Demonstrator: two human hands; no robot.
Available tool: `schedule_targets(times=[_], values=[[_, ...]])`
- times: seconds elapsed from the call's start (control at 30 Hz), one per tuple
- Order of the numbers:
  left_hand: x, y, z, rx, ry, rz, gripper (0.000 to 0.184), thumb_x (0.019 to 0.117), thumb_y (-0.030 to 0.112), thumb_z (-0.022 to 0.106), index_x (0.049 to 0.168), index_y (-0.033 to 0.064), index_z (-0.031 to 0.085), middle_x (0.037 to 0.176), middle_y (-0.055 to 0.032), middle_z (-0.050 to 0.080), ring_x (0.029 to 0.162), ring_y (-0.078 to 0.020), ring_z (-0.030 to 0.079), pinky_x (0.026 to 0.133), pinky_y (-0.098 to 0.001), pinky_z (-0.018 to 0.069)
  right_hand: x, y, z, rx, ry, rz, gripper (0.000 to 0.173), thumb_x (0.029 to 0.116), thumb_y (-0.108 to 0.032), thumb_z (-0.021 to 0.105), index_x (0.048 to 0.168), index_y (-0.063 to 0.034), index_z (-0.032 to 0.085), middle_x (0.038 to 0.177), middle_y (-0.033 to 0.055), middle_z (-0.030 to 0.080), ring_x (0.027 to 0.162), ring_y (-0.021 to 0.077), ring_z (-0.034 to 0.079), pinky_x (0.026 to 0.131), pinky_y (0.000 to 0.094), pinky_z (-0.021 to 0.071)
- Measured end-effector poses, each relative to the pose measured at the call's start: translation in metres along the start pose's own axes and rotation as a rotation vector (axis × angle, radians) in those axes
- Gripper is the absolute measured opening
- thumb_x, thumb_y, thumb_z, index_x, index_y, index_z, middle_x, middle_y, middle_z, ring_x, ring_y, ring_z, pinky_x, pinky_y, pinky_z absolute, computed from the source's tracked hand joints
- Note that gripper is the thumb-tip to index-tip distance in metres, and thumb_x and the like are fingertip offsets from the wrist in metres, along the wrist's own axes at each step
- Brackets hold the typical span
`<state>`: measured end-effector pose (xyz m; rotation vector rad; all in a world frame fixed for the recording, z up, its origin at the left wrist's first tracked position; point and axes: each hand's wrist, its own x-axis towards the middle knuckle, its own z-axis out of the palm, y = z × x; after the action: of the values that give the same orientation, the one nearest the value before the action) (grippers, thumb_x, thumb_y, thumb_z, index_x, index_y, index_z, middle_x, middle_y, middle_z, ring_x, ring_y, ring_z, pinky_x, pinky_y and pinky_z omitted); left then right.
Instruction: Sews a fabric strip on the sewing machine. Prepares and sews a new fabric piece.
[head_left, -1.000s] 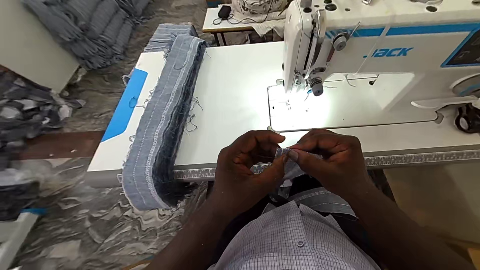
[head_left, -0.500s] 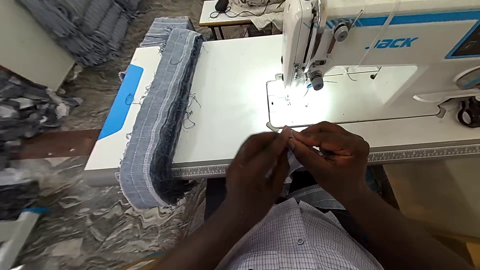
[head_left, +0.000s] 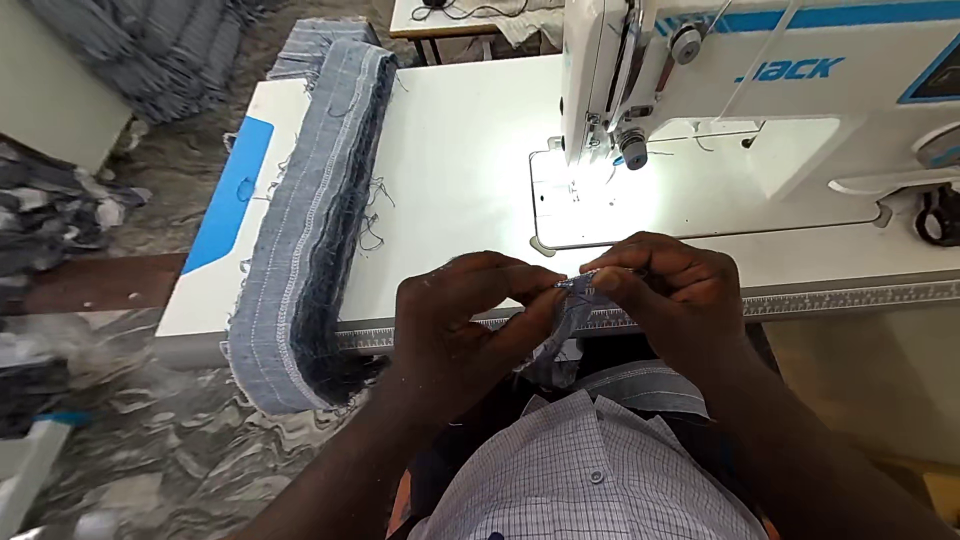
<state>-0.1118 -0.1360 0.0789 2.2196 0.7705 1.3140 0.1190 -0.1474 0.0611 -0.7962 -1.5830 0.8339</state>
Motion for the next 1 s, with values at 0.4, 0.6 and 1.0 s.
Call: schedule_targets(times=[0.4,0.6,1.0], values=[[-0.005,-0.001,0.005,-0.711,-0.007,-0.368,0.004,0.0987,0.011,0.064,0.096,0.0087,0.062,0.109,-0.0108,0.072,0.090,-0.0140,0.070,0.077,-0.0262,0.0591,0.002,-0.011,0.003,0.116,0.020,0.089,0.014,0.0929,-0.005,0.074,0.105,0.0023,0.074,0.091,0.0057,0.075,0.077,0.0086,0.070,0.070,0.0217,0.0614],[-0.001,0.002,0.004,-0.934,-0.039,-0.433,0.006,0.1011,0.014,0.061,0.097,0.0096,0.060,0.104,-0.0132,0.073,0.092,-0.0165,0.073,0.080,-0.0290,0.0613,-0.005,-0.016,0.005,0.378,0.016,0.226,0.008,0.0901,-0.004,0.075,0.097,-0.0019,0.073,0.081,0.0045,0.071,0.066,0.0060,0.064,0.061,0.0195,0.0570],[-0.011,0.024,0.023,-0.175,0.042,-0.063,0.016,0.0931,0.005,0.070,0.109,0.0043,0.069,0.128,-0.0090,0.071,0.114,-0.0232,0.070,0.093,-0.0370,0.0633,0.006,0.007,-0.001,0.082,0.048,-0.169,0.006,0.0910,-0.006,0.070,0.094,-0.0029,0.073,0.092,0.0019,0.070,0.077,0.0034,0.065,0.065,0.0171,0.0563]])
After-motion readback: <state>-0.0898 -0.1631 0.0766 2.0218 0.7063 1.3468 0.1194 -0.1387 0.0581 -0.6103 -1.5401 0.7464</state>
